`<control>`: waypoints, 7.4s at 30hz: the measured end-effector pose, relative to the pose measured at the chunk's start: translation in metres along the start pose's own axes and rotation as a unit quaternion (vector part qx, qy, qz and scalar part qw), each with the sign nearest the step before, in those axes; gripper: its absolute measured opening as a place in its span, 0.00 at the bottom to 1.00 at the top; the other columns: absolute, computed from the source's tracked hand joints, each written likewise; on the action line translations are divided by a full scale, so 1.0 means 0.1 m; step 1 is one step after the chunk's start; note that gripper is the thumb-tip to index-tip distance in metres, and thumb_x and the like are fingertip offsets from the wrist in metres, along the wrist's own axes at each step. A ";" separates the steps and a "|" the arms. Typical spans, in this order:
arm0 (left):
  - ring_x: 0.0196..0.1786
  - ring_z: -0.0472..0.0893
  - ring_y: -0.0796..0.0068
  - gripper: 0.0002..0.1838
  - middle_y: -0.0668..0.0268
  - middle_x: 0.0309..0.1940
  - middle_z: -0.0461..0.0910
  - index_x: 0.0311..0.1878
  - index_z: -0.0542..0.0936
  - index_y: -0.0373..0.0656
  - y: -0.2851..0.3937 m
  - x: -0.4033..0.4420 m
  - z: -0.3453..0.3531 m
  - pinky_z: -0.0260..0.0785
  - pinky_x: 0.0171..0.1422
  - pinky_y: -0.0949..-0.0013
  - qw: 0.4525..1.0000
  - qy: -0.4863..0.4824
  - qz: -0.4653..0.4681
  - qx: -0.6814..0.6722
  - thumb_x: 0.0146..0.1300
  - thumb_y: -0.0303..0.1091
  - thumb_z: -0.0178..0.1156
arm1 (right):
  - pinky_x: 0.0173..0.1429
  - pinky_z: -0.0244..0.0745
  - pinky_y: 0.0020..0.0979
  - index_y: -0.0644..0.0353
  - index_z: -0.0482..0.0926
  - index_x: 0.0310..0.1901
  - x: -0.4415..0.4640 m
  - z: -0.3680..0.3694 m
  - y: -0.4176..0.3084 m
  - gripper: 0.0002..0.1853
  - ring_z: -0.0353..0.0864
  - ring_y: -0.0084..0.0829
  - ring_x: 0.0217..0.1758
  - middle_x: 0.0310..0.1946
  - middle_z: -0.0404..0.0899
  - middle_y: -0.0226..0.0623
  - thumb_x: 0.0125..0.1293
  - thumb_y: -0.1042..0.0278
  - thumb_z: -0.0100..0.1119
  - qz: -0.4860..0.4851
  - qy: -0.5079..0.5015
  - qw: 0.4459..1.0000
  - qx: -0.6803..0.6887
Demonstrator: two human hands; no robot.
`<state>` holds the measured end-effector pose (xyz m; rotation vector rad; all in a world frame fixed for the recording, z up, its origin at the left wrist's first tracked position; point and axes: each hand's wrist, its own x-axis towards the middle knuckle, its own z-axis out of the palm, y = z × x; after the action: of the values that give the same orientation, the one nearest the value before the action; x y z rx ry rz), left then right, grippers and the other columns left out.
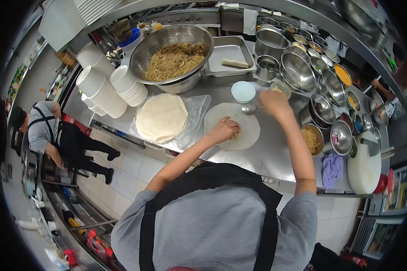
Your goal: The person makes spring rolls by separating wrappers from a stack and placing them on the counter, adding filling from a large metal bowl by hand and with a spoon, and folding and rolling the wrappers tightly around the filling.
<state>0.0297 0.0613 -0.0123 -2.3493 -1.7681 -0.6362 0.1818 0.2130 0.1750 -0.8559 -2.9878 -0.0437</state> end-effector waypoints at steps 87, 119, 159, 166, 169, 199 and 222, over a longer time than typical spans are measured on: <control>0.56 0.69 0.65 0.31 0.70 0.51 0.72 0.51 0.79 0.54 -0.33 -0.54 -0.23 0.56 0.57 0.59 0.955 -0.105 -0.246 -0.127 0.37 0.38 0.75 | 0.65 0.48 0.51 0.53 0.77 0.52 -0.21 1.91 -0.76 0.31 0.64 0.34 0.60 0.48 0.72 0.30 0.43 0.54 0.73 -0.115 0.091 0.952 0.270; 0.55 0.70 0.65 0.32 0.68 0.48 0.74 0.55 0.76 0.50 -0.17 -0.26 -0.11 0.56 0.59 0.60 0.969 -0.063 -0.188 -0.149 0.42 0.42 0.72 | 0.66 0.48 0.43 0.51 0.78 0.54 -0.44 1.85 -0.33 0.32 0.64 0.34 0.60 0.51 0.72 0.32 0.45 0.52 0.72 -0.086 0.019 0.949 0.302; 0.55 0.68 0.60 0.09 0.63 0.49 0.72 0.37 0.77 0.45 0.10 -0.44 -0.15 0.56 0.59 0.58 0.956 0.087 -0.165 -0.225 0.51 0.30 0.63 | 0.72 0.45 0.55 0.53 0.76 0.37 -0.78 1.62 -0.51 0.13 0.56 0.45 0.69 0.62 0.63 0.40 0.52 0.63 0.67 -0.143 0.089 0.930 0.326; 0.49 0.72 0.55 0.10 0.59 0.45 0.74 0.41 0.72 0.43 0.09 -0.37 -0.11 0.62 0.55 0.56 0.959 0.114 -0.149 -0.212 0.56 0.23 0.59 | 0.73 0.43 0.56 0.56 0.73 0.39 -0.73 1.69 -0.52 0.07 0.59 0.40 0.68 0.60 0.65 0.40 0.62 0.65 0.57 -0.141 0.106 0.944 0.277; 0.45 0.75 0.53 0.10 0.56 0.40 0.76 0.42 0.70 0.42 0.03 -0.30 -0.04 0.65 0.50 0.56 0.955 0.119 -0.168 -0.215 0.58 0.23 0.57 | 0.72 0.45 0.54 0.56 0.71 0.40 -0.59 1.69 -0.47 0.06 0.68 0.37 0.60 0.52 0.72 0.39 0.67 0.65 0.52 -0.108 0.071 0.939 0.318; 0.47 0.72 0.58 0.05 0.63 0.39 0.72 0.36 0.79 0.49 -0.66 0.07 0.34 0.65 0.47 0.55 0.967 0.012 -0.205 -0.149 0.56 0.34 0.61 | 0.57 0.65 0.41 0.55 0.76 0.41 -0.42 1.82 -0.63 0.12 0.70 0.40 0.52 0.45 0.71 0.36 0.55 0.66 0.63 -0.125 0.271 0.923 0.242; 0.45 0.80 0.56 0.17 0.53 0.43 0.80 0.51 0.75 0.37 -0.27 -0.07 -0.05 0.72 0.49 0.61 0.930 0.069 -0.262 -0.250 0.58 0.27 0.60 | 0.64 0.66 0.41 0.60 0.72 0.56 -0.05 1.99 -0.43 0.19 0.71 0.43 0.61 0.58 0.72 0.42 0.62 0.72 0.56 -0.129 0.029 0.860 0.493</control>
<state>0.0015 0.0611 -0.0144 -1.9913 -2.4046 -1.4397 0.1585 0.1809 -0.0245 -0.2949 -2.4586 1.2781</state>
